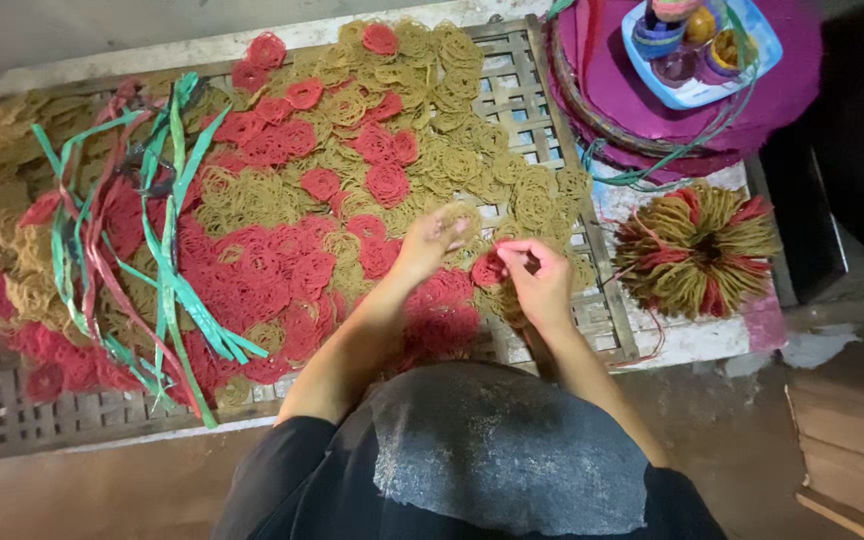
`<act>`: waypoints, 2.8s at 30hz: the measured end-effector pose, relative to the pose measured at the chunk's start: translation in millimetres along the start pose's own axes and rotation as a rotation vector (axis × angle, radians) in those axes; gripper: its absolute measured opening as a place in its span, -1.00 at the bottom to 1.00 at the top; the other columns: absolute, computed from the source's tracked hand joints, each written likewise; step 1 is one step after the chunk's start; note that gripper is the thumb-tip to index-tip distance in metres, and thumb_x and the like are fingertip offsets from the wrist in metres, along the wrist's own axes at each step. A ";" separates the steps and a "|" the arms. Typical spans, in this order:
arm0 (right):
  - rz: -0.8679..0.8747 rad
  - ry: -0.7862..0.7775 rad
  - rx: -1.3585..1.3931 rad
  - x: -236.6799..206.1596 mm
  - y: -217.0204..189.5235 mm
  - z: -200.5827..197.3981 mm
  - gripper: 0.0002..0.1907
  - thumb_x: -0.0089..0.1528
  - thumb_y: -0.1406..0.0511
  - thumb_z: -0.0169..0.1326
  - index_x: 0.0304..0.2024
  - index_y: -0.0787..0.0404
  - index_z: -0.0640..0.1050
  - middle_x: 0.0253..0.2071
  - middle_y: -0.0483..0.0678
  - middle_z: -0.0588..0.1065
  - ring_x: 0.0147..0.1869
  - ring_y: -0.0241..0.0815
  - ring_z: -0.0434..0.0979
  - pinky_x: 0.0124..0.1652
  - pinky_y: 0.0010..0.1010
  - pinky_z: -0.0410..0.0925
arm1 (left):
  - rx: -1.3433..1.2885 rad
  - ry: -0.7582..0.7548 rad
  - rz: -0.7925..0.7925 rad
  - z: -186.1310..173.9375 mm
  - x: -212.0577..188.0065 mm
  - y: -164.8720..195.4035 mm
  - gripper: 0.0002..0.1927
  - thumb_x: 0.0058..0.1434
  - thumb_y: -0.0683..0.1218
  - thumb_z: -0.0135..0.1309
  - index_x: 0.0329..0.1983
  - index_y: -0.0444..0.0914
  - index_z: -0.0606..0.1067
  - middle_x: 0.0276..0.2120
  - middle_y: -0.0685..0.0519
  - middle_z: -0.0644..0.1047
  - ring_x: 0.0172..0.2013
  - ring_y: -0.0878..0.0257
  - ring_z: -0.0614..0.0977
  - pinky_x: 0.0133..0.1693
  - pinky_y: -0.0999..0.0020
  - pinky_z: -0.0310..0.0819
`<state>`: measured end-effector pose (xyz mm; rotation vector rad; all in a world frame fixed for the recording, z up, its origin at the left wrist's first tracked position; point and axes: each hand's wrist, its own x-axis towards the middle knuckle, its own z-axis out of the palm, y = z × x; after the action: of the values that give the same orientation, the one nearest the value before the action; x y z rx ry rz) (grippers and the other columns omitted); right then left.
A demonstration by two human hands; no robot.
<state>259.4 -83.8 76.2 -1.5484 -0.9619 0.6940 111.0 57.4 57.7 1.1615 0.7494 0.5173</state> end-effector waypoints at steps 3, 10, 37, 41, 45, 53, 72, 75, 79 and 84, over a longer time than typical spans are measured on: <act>-0.058 -0.020 -0.044 0.8 0.8 11.6 -0.92 0.28 0.40 0.21 -0.18 0.31 0.65 -0.32 -0.14 0.61 -0.29 -0.44 0.53 -0.26 -0.59 0.39 | -0.057 -0.075 0.098 -1.4 -9.3 -4.0 -0.56 0.46 -0.17 -0.14 0.40 -0.25 0.32 0.35 0.01 0.38 0.20 0.24 0.51 0.20 0.30 0.50; -0.024 -0.056 -0.084 3.4 5.8 19.6 -0.92 0.28 0.39 0.20 -0.21 0.30 0.65 -0.34 -0.15 0.61 -0.31 -0.45 0.48 -0.30 -0.59 0.35 | -0.096 -0.179 0.170 1.9 -17.6 -20.9 -0.44 0.50 -0.28 -0.27 0.58 -0.29 0.17 0.21 -0.06 0.42 0.08 0.17 0.45 0.11 0.25 0.39; -0.386 -0.007 -0.425 5.6 4.2 -11.8 -0.80 0.32 0.27 0.11 -0.09 0.24 0.61 0.03 0.01 0.52 0.23 -0.01 0.41 0.27 -0.06 0.14 | 0.876 -0.189 0.564 36.4 -47.0 62.2 -0.56 0.35 -0.12 -0.06 0.29 -0.08 0.48 0.18 0.00 0.58 0.43 0.07 0.35 0.44 -0.37 -0.48; -0.203 -0.132 -0.163 10.6 -3.7 -8.0 -0.85 0.34 0.33 0.11 -0.13 0.29 0.63 -0.16 -0.03 0.55 -0.01 -0.12 0.53 0.06 -0.30 0.37 | 0.705 -0.280 0.676 24.8 -29.3 51.4 -0.50 0.32 -0.19 -0.06 0.34 -0.07 0.45 0.21 -0.06 0.58 0.37 -0.02 0.41 0.39 -0.32 -0.26; -0.253 -0.164 -0.002 13.3 -1.1 -8.7 -0.79 0.39 0.43 -0.01 -0.06 0.34 0.64 -0.13 -0.03 0.55 -0.01 -0.21 0.55 0.06 -0.41 0.39 | 0.956 -0.043 0.417 -7.5 -5.4 29.3 -0.46 0.24 -0.11 0.06 0.32 0.05 0.48 -0.04 0.00 0.59 0.02 -0.04 0.50 0.19 0.01 0.38; 0.037 -0.208 0.336 12.0 22.4 -2.3 -0.83 0.32 0.44 0.10 -0.04 0.35 0.61 -0.25 -0.09 0.57 -0.19 -0.37 0.56 -0.10 -0.56 0.43 | 1.373 0.049 0.341 -25.0 -7.7 -1.6 -0.47 -0.08 0.01 0.35 -0.04 -0.24 0.51 0.07 -0.14 0.49 0.08 -0.15 0.42 0.06 0.00 0.41; -0.307 0.022 -0.370 5.7 -19.5 32.5 -0.84 0.24 0.36 0.25 -0.39 0.27 0.53 -0.48 -0.08 0.43 -0.47 -0.25 0.37 -0.38 -0.39 0.24 | 0.080 0.062 0.044 -27.9 -27.4 -17.6 -0.58 0.49 -0.18 -0.08 0.39 -0.23 0.46 -0.26 0.08 0.47 -0.30 0.40 0.46 -0.12 0.46 0.65; -0.470 0.053 -0.490 4.9 -14.7 34.3 -0.85 0.24 0.34 0.26 -0.37 0.23 0.55 -0.45 -0.06 0.48 -0.41 -0.17 0.43 -0.29 -0.27 0.28 | 0.051 0.043 0.104 -21.4 -29.3 -22.5 -0.58 0.44 -0.19 -0.07 0.35 -0.25 0.44 -0.20 0.12 0.56 -0.27 0.47 0.51 -0.14 0.50 0.62; -0.490 0.047 -0.504 5.2 -4.2 36.8 -0.87 0.22 0.33 0.27 -0.37 0.23 0.58 -0.44 -0.05 0.49 -0.41 -0.13 0.44 -0.29 -0.24 0.27 | 0.056 -0.036 0.155 -16.2 -32.9 -19.1 -0.59 0.44 -0.23 -0.14 0.32 -0.30 0.49 -0.18 0.13 0.58 -0.23 0.46 0.52 -0.06 0.48 0.61; -0.389 -0.022 -0.325 6.6 6.4 29.9 -0.90 0.28 0.34 0.19 -0.28 0.27 0.57 -0.34 -0.04 0.51 -0.26 -0.16 0.51 -0.21 -0.34 0.36 | 0.433 0.055 0.355 -3.3 -40.6 10.4 -0.70 0.33 -0.29 0.04 0.10 -0.26 0.59 -0.25 0.04 0.67 -0.28 0.32 0.65 -0.18 0.40 0.59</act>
<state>238.7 -63.5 64.6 -1.5664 -1.3970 0.2886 82.0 34.1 77.3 1.7068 0.7249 0.7054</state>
